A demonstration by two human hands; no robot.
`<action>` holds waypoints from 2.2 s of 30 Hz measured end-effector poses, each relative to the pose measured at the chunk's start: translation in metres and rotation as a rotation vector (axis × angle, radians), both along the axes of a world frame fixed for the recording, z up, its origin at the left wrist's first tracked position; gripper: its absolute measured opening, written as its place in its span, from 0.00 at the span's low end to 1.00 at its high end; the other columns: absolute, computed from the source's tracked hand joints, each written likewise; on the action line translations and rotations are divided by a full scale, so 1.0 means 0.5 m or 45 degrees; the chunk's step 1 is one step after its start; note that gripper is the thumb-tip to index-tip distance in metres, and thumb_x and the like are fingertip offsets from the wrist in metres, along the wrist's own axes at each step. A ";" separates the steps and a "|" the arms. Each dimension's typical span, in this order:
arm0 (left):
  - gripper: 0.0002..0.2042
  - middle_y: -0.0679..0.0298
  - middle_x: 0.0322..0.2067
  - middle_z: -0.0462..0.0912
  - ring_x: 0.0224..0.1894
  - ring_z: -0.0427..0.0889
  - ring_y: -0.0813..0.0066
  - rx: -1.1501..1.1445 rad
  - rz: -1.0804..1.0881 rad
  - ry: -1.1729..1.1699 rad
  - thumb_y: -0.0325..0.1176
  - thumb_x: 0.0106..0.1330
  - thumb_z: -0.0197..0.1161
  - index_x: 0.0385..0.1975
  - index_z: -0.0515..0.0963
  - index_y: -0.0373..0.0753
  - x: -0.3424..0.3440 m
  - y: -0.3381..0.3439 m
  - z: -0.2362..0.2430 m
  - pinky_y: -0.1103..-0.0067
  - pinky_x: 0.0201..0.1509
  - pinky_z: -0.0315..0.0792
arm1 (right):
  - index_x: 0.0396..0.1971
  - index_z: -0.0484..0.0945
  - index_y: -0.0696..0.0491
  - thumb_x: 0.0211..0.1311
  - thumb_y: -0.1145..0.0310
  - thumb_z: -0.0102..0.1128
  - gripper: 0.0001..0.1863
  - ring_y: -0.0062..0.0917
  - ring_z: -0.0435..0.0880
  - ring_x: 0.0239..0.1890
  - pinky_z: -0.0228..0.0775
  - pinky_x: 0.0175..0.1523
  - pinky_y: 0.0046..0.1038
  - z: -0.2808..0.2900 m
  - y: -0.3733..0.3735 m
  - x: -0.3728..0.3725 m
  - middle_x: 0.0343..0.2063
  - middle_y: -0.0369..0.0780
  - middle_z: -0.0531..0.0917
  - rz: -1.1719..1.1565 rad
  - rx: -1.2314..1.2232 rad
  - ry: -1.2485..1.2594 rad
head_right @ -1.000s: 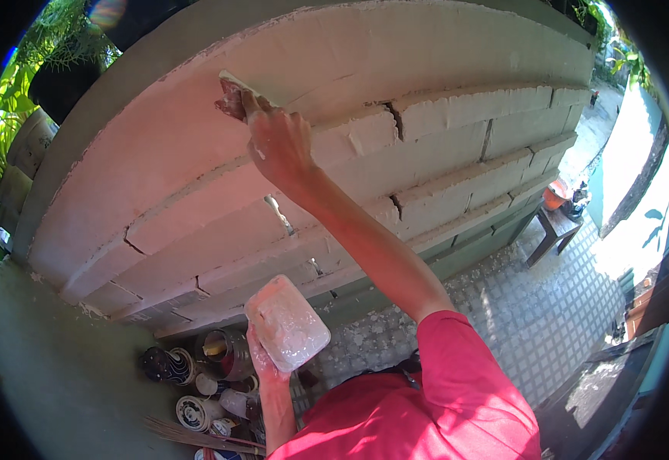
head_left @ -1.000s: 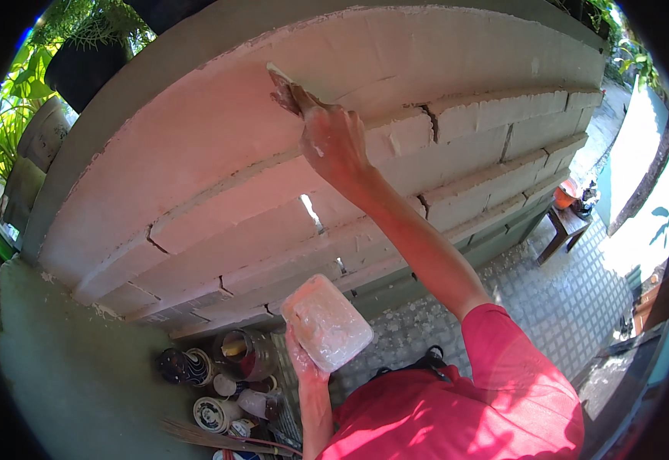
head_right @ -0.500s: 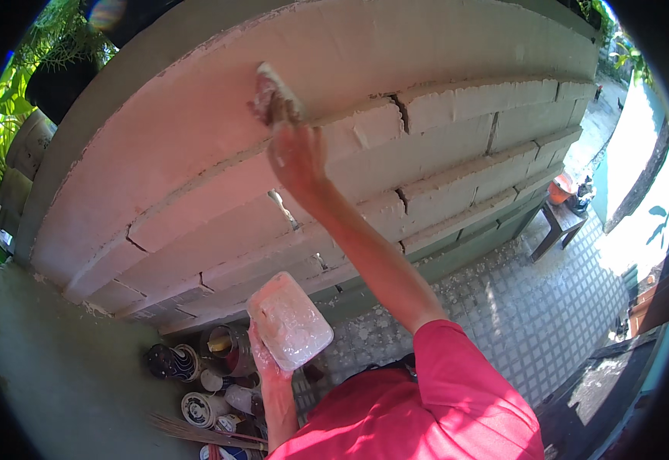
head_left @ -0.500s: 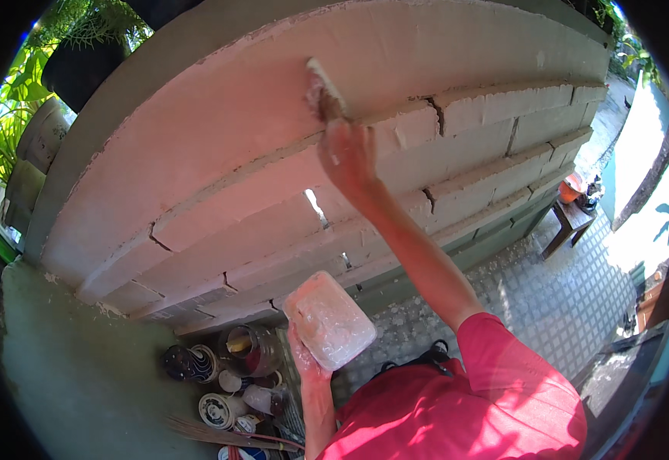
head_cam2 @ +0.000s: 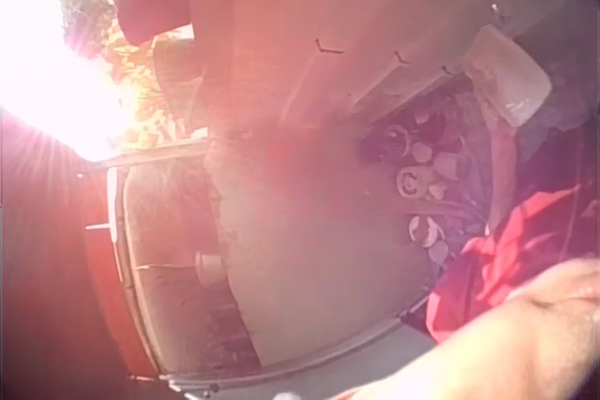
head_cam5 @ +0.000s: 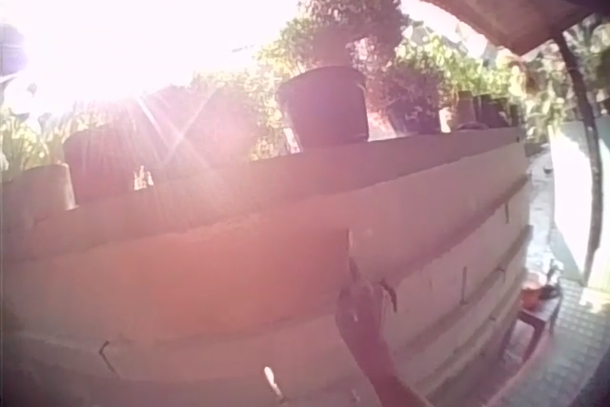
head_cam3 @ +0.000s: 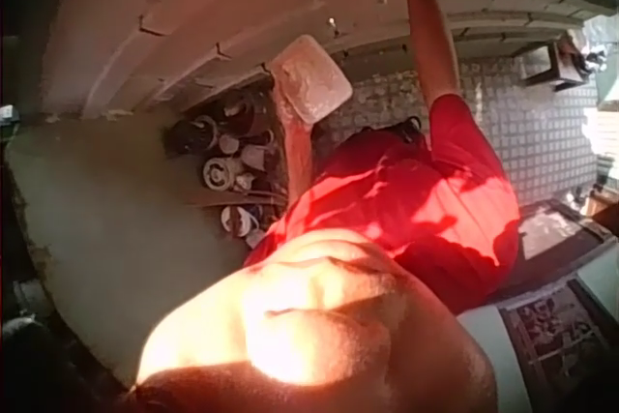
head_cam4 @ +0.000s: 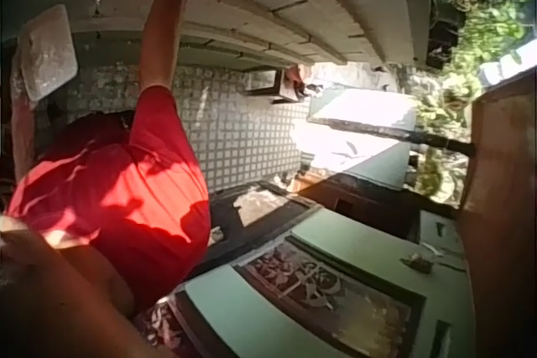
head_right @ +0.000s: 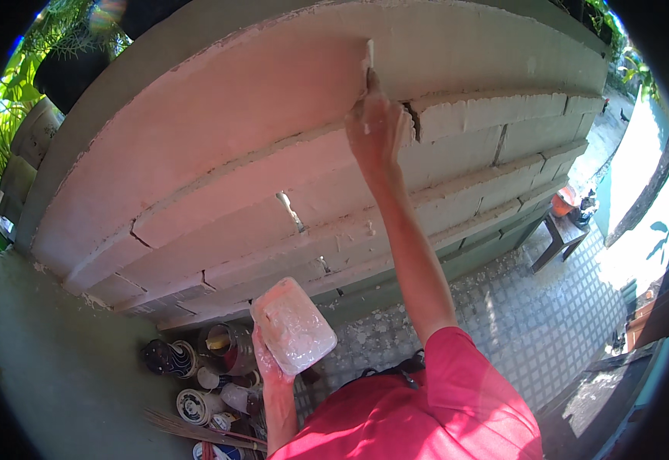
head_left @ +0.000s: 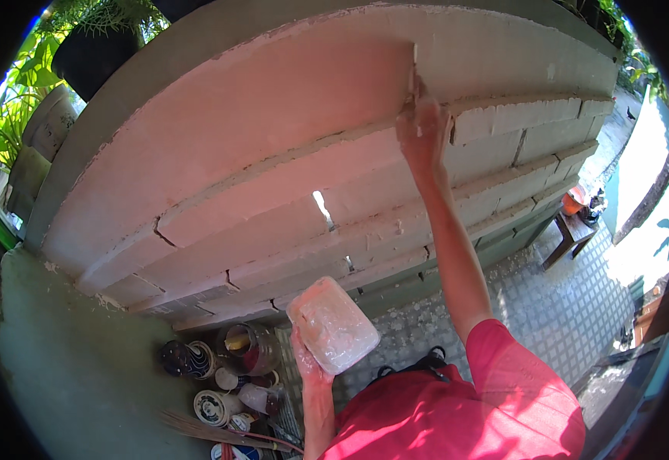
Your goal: The person is applying plaster to a brick wall using a putty knife and a plastic container.
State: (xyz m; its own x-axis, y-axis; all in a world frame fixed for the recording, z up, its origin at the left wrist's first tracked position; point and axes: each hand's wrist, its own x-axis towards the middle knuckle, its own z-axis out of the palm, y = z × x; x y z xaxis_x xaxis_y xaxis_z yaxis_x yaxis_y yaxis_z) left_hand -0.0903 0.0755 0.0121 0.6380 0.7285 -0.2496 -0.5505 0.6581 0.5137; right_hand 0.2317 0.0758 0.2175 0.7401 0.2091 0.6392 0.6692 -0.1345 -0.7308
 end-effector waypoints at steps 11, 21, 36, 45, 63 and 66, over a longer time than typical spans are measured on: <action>0.25 0.62 0.53 0.73 0.52 0.75 0.59 -0.011 0.002 -0.048 0.53 0.65 0.49 0.57 0.66 0.44 0.002 0.002 0.015 0.58 0.52 0.74 | 0.44 0.76 0.60 0.53 0.74 0.52 0.17 0.38 0.80 0.26 0.69 0.29 0.35 -0.055 0.168 -0.173 0.33 0.52 0.81 0.321 0.123 -0.581; 0.24 0.62 0.52 0.74 0.51 0.76 0.59 -0.011 -0.054 -0.067 0.52 0.66 0.49 0.56 0.67 0.44 0.015 0.005 0.015 0.58 0.50 0.74 | 0.53 0.74 0.55 0.52 0.76 0.47 0.25 0.42 0.75 0.15 0.66 0.23 0.39 0.040 -0.063 0.158 0.16 0.49 0.76 -0.438 0.194 -0.461; 0.23 0.63 0.51 0.74 0.50 0.76 0.62 0.045 -0.086 -0.059 0.50 0.66 0.50 0.55 0.67 0.44 0.045 0.009 0.020 0.62 0.50 0.76 | 0.58 0.69 0.56 0.46 0.83 0.47 0.32 0.36 0.75 0.14 0.68 0.23 0.32 0.045 0.023 0.023 0.29 0.49 0.81 -0.018 0.139 -0.552; 0.24 0.62 0.52 0.74 0.51 0.76 0.61 0.029 -0.073 -0.052 0.51 0.66 0.49 0.56 0.67 0.43 0.039 0.022 0.009 0.61 0.51 0.75 | 0.56 0.73 0.47 0.48 0.83 0.40 0.32 0.40 0.81 0.26 0.72 0.34 0.36 0.041 -0.048 0.173 0.36 0.49 0.80 -0.437 0.206 -0.422; 0.23 0.63 0.51 0.74 0.51 0.76 0.62 -0.050 -0.082 -0.089 0.50 0.66 0.50 0.56 0.67 0.44 0.033 0.025 0.015 0.61 0.51 0.75 | 0.47 0.73 0.59 0.46 0.75 0.54 0.23 0.43 0.78 0.29 0.68 0.29 0.43 0.080 0.031 0.041 0.38 0.51 0.78 -0.242 -0.056 -0.460; 0.23 0.63 0.51 0.74 0.51 0.76 0.61 -0.058 -0.045 -0.078 0.50 0.66 0.50 0.56 0.67 0.45 0.019 0.036 0.006 0.61 0.51 0.74 | 0.56 0.67 0.60 0.45 0.80 0.50 0.30 0.47 0.78 0.26 0.71 0.29 0.42 0.065 0.110 -0.020 0.25 0.53 0.78 -0.319 0.077 -0.832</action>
